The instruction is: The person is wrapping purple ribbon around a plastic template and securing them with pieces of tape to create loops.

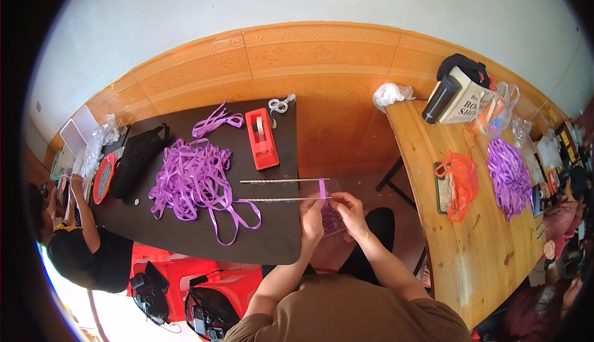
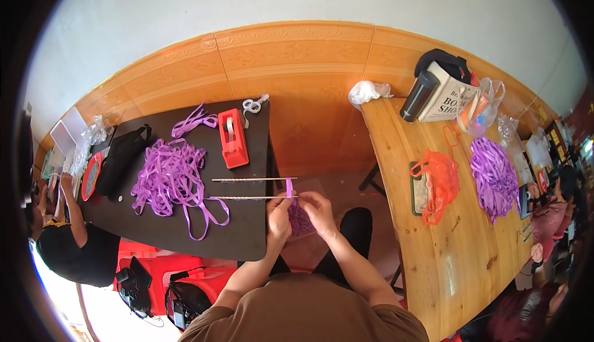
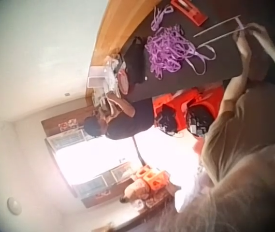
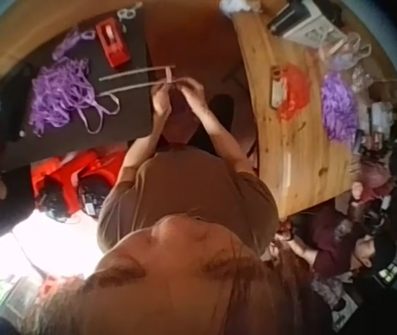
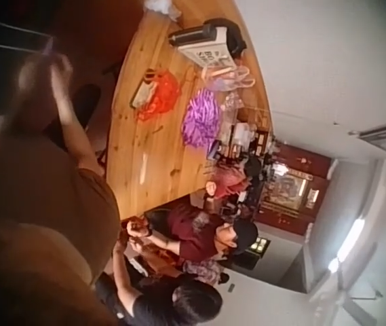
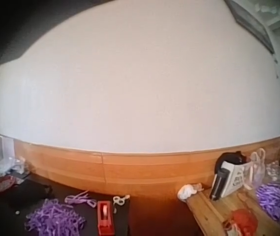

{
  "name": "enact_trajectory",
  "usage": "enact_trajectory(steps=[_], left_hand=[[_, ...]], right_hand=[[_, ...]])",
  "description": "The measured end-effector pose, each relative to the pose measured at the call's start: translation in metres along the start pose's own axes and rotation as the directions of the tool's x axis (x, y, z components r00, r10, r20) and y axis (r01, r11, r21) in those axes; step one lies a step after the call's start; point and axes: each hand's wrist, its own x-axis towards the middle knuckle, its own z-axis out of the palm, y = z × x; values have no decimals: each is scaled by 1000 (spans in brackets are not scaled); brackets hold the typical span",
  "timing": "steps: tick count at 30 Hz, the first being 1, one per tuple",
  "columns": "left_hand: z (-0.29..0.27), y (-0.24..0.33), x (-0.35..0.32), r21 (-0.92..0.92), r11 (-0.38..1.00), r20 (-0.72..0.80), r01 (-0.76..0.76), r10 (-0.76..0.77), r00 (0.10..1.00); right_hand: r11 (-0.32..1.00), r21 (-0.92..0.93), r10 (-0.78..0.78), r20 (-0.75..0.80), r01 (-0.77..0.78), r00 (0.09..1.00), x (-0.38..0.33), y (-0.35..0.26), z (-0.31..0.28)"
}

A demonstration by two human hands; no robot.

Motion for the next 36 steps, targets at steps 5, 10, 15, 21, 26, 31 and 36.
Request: enact_trajectory(steps=[5, 10, 15, 21, 26, 31, 36], left_hand=[[-8, -2, 0, -50, 999, 31, 15, -13, 999], [-13, -3, 1, -66, 997, 60, 50, -47, 997], [-7, 1, -2, -86, 996, 64, 12, -7, 998], [6, 8, -33, -55, 998, -5, 35, -36, 999], [23, 21, -50, -102, 994, -159, 44, -60, 985], [31, 37, -53, -104, 992, -163, 67, -83, 983], [36, 56, -52, -209, 951, -137, 229, -261, 956]], right_hand=[[907, -342, -233, 78, 245, 969, -10, -16, 18], [837, -440, -336, 57, 326, 940, -14, -7, 28], [950, -253, -188, -1, 182, 982, -18, 0, 32], [989, 129, 78, -44, -72, 996, -30, -15, 38], [963, 204, 179, -1, -176, 984, -31, -27, 42], [944, 250, 224, -16, -213, 974, -30, -32, 47], [946, 237, 236, -37, -221, 971, -29, -41, 52]])
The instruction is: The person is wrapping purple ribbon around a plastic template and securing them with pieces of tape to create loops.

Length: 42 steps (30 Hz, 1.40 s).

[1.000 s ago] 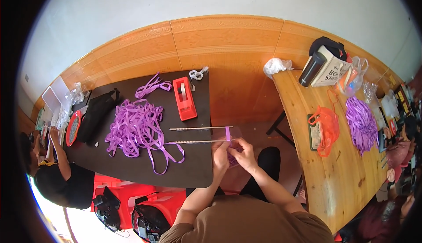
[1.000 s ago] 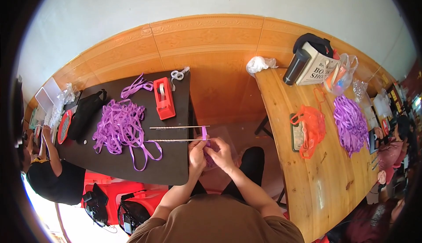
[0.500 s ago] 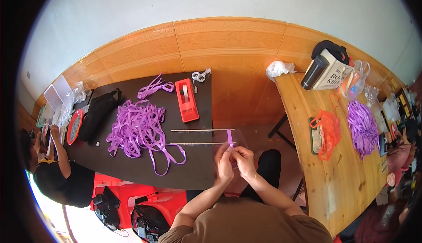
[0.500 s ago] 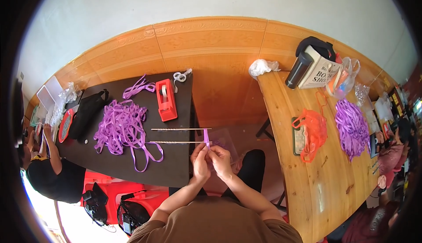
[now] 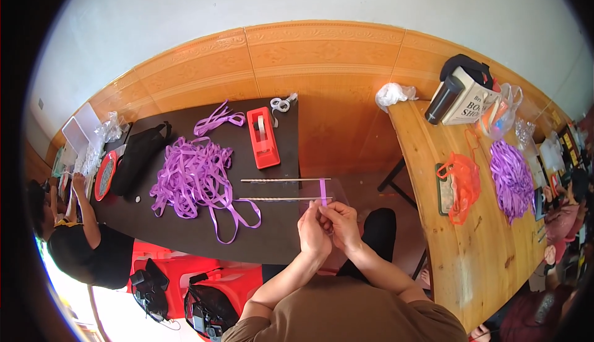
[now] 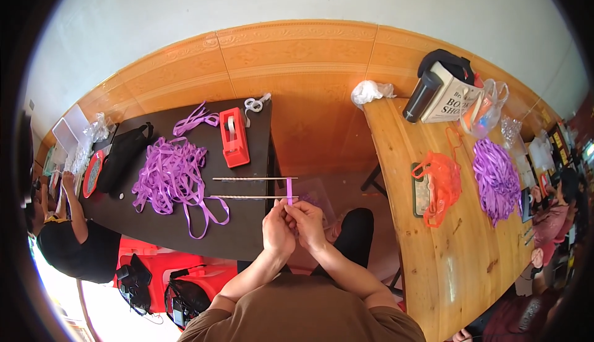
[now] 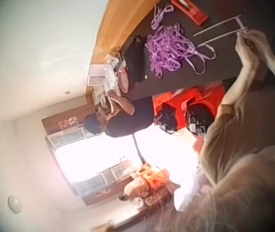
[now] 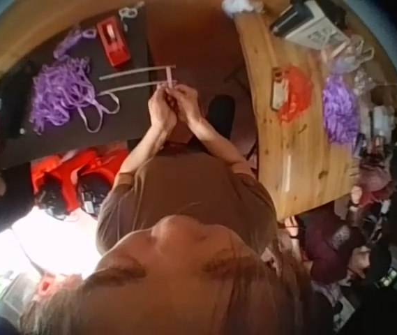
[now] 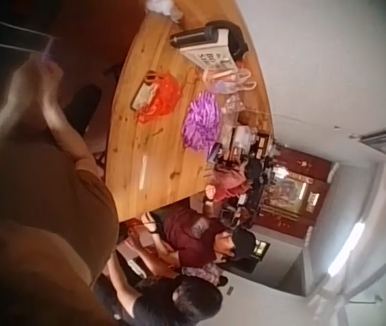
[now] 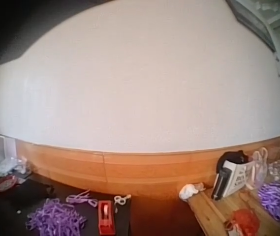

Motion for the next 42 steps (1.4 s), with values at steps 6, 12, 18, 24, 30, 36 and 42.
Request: enact_trajectory(steps=[6, 12, 18, 24, 30, 36, 42], left_hand=[[4, 15, 9, -1, 988, 18, 155, -155, 988], [-5, 28, 13, -20, 949, 61, 314, -312, 948], [-6, 32, 9, -34, 933, 151, 357, -349, 925], [-3, 31, 6, -119, 926, 172, 359, -337, 926], [-9, 28, 5, -160, 929, 168, 334, -308, 936], [-5, 27, 3, -178, 923, 205, 340, -304, 931], [3, 37, -6, -177, 934, 233, 309, -265, 936]], right_hand=[[1000, 8, -7, -11, 7, 1000, 0, -4, 4], [999, -1, 35, -1, -35, 999, -7, -16, 5], [966, -147, -218, -36, 211, 975, 1, -55, -1], [849, -354, -275, 339, 392, 900, 61, -76, 45], [806, -508, -137, 339, 304, 931, 130, -54, 109], [810, -567, -14, 233, 148, 972, 167, -27, 127], [919, -344, -141, 173, 193, 975, 154, -26, 147]])
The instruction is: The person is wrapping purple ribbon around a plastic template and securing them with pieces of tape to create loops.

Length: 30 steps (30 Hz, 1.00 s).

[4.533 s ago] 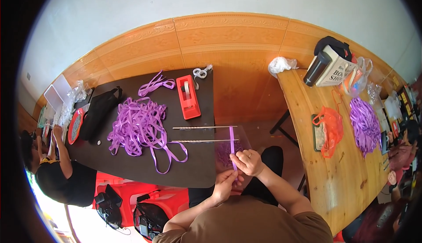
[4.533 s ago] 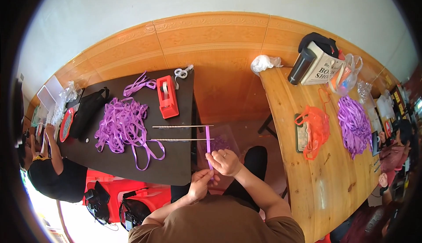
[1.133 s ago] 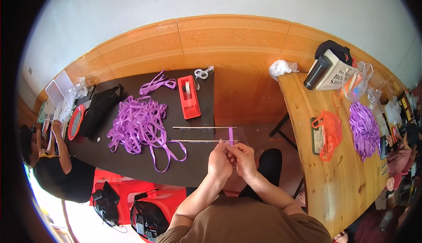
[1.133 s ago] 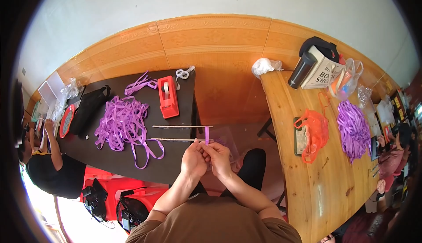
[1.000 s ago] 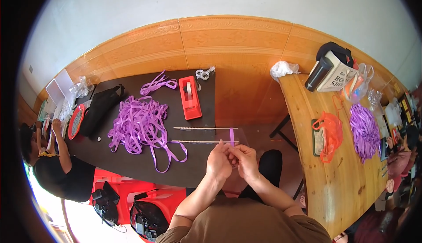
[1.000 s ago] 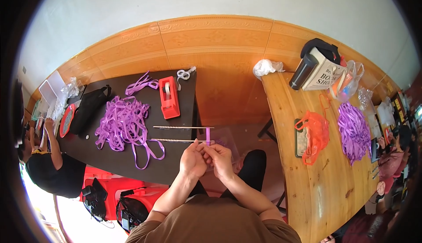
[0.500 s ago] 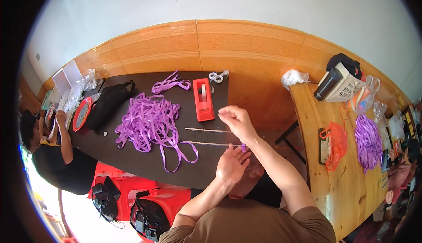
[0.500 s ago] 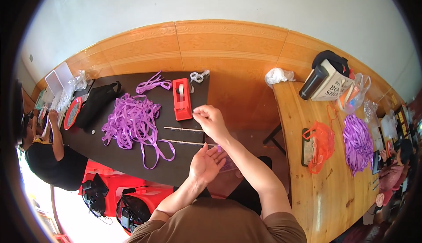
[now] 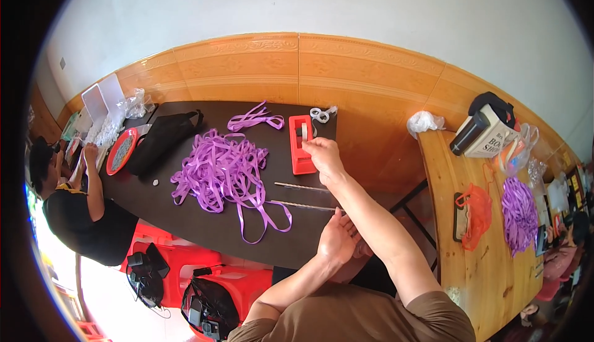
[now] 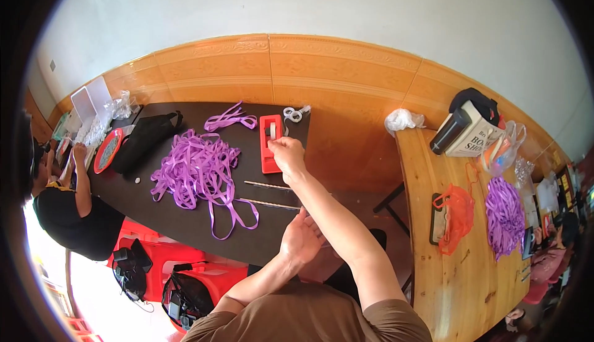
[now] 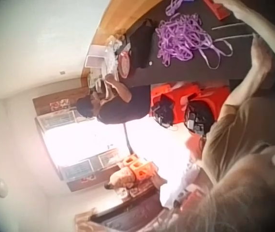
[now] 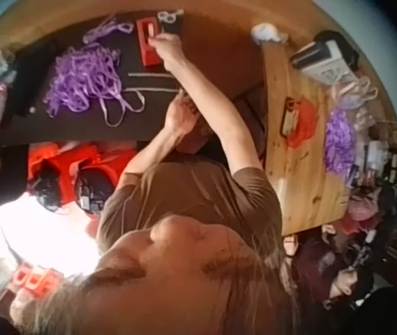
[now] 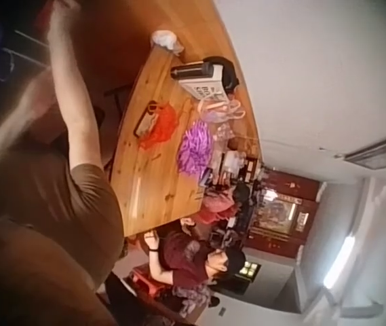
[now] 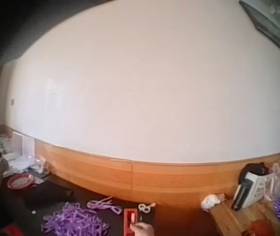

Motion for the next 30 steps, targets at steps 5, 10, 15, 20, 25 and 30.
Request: enact_trajectory(steps=[5, 10, 15, 20, 25, 30], left_hand=[[-7, 0, 4, 7, 1000, -50, 18, -18, 999], [-9, -4, 5, -9, 1000, 23, 14, -14, 1000], [-15, -5, 8, -8, 1000, -29, 27, -27, 999], [-20, -6, 10, -42, 999, -25, 23, -24, 999], [-11, -9, 9, -23, 1000, -28, 0, 0, 1000], [-20, -9, 16, 20, 1000, -51, -2, 3, 999]], right_hand=[[993, -104, -53, 97, 63, 994, -26, -7, 0], [904, -381, -215, -12, 194, 977, -44, 23, -12], [830, -496, -282, 17, 253, 959, -35, 38, -18], [814, -453, -382, 53, 364, 922, -34, 36, -20], [786, -454, -415, 114, 419, 903, -26, 35, -36], [877, -322, -198, 436, 357, 878, -33, -8, -86]])
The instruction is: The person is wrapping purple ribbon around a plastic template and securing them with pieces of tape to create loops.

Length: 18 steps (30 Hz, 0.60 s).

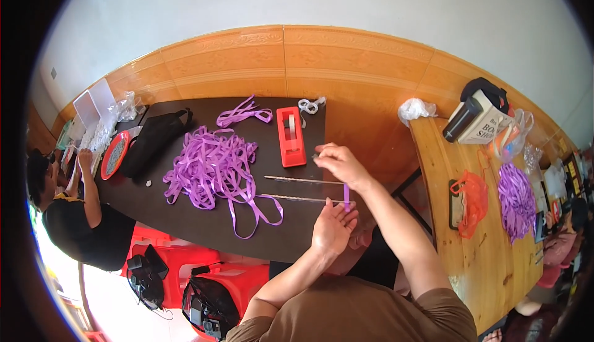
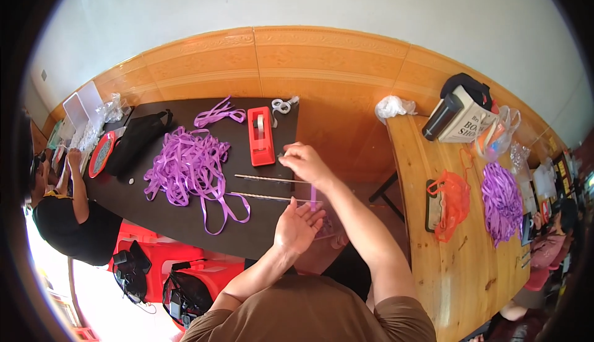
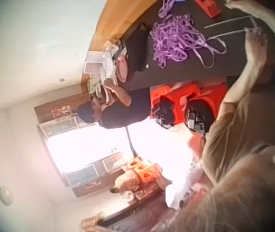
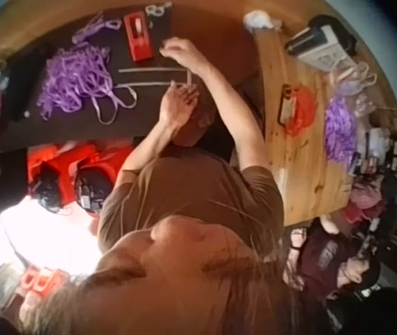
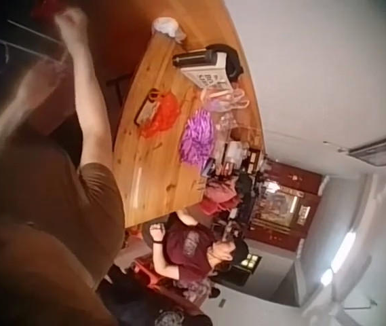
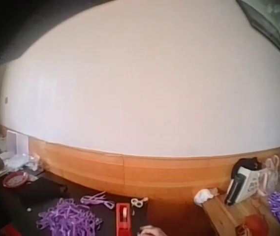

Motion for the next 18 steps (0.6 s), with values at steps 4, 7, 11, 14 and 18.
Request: enact_trajectory(steps=[4, 7, 11, 14, 18], left_hand=[[11, -3, -1, 38, 999, -75, -25, 28, 997], [11, -9, 4, 20, 998, -108, -63, 65, 992], [14, -19, 9, 16, 988, -200, -153, 153, 968], [10, -22, 16, 10, 981, -236, -192, 188, 953], [11, -25, 21, 17, 975, -271, -222, 218, 938]], right_hand=[[929, 183, 267, 266, -321, 926, -31, -20, -55], [981, -82, 194, 458, -176, 867, -48, -11, -72], [964, -235, 220, 458, -121, 861, -61, -4, -69], [965, -240, 202, 429, -105, 881, -61, -1, -64], [945, -318, 206, 414, -71, 887, -61, 12, -61]])
